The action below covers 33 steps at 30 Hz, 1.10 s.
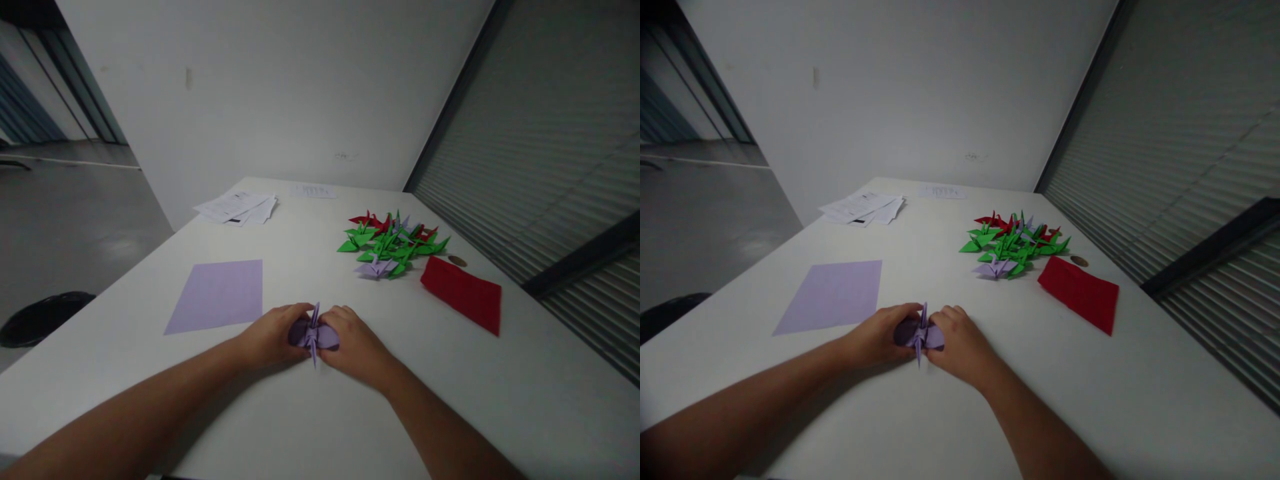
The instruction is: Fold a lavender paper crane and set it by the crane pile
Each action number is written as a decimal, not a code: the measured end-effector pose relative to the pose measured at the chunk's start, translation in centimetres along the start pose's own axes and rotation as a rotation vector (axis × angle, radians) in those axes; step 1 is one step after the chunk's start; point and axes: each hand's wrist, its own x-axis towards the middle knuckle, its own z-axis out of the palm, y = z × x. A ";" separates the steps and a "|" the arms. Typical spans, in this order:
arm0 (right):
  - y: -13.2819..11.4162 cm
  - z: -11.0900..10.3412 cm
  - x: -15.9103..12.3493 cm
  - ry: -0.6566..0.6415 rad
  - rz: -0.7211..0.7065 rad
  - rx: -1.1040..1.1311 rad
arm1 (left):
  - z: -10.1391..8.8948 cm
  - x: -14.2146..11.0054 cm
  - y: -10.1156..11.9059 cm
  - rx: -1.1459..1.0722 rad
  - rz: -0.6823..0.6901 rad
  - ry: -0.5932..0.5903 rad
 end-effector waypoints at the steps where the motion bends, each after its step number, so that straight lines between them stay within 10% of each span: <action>1: 0.0 -0.1 0.0 -0.003 0.003 0.002 | -0.1 0.0 -0.1 0.003 0.006 0.000; 22: -0.4 -3.4 -0.7 -0.211 0.037 0.113 | -2.0 0.3 -2.4 0.258 -0.006 0.174; 33: 1.3 -0.7 -0.1 0.100 0.079 0.546 | -2.1 0.6 -1.7 0.252 -0.057 0.108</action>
